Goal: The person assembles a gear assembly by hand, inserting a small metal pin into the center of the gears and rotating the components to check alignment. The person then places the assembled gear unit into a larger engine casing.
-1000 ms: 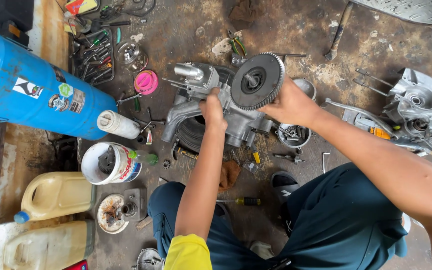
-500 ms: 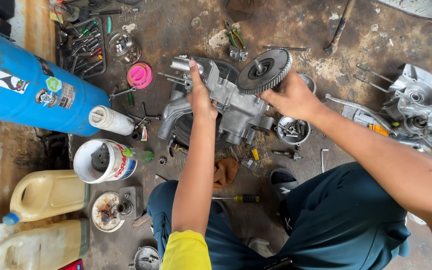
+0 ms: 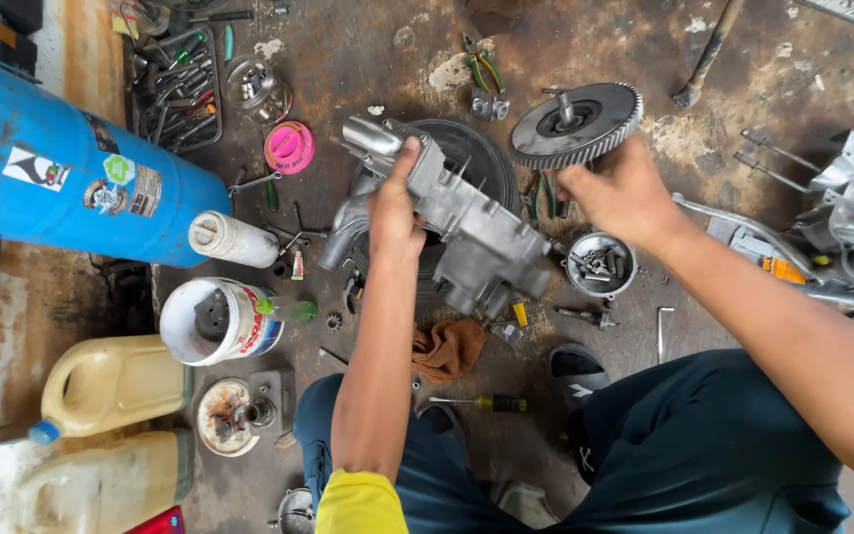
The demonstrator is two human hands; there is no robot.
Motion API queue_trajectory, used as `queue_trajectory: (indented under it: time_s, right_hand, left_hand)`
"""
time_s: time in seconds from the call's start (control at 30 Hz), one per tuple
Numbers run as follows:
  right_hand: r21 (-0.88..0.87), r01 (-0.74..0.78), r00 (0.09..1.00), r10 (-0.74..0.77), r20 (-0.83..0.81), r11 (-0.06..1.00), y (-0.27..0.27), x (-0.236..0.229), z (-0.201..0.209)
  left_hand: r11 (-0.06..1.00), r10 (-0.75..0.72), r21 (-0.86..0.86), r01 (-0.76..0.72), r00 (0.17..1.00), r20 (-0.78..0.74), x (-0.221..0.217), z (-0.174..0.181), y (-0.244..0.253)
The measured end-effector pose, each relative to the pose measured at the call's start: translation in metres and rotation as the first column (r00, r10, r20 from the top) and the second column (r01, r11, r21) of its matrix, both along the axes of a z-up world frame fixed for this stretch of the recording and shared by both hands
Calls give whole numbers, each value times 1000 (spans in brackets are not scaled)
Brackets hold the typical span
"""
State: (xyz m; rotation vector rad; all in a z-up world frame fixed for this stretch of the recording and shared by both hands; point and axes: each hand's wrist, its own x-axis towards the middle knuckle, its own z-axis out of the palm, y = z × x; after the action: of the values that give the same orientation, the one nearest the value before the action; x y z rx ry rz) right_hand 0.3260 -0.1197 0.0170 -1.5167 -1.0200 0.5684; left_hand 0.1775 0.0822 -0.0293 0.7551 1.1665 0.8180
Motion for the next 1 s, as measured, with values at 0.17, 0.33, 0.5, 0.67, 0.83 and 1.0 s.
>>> queue_trajectory:
  time_s: [0.17, 0.33, 0.5, 0.67, 0.83, 1.0]
  right_hand:
    - [69, -17, 1000, 15, 26, 997, 3, 19, -8]
    - [26, 94, 992, -91, -91, 995, 2, 18, -13]
    - [6, 147, 984, -146, -100, 989, 2, 9, -13]
    - [-42, 39, 997, -42, -69, 998, 4, 11, -24]
    - [-281, 121, 973, -170, -157, 952, 9, -12, -13]
    - [-435, 49, 975, -138, -176, 899, 8, -26, 7]
  left_hand:
    - [977, -212, 0, 212, 975, 64, -17, 17, 31]
    - [935, -354, 2, 355, 932, 72, -21, 17, 68]
    - [813, -457, 222, 538, 827, -328, -18, 9, 54]
    - [639, -592, 291, 712, 697, -404, -50, -16, 70]
    - [791, -473, 332, 514, 858, -200, -79, -26, 72]
    - [768, -387, 395, 505, 856, -343, -81, -42, 81]
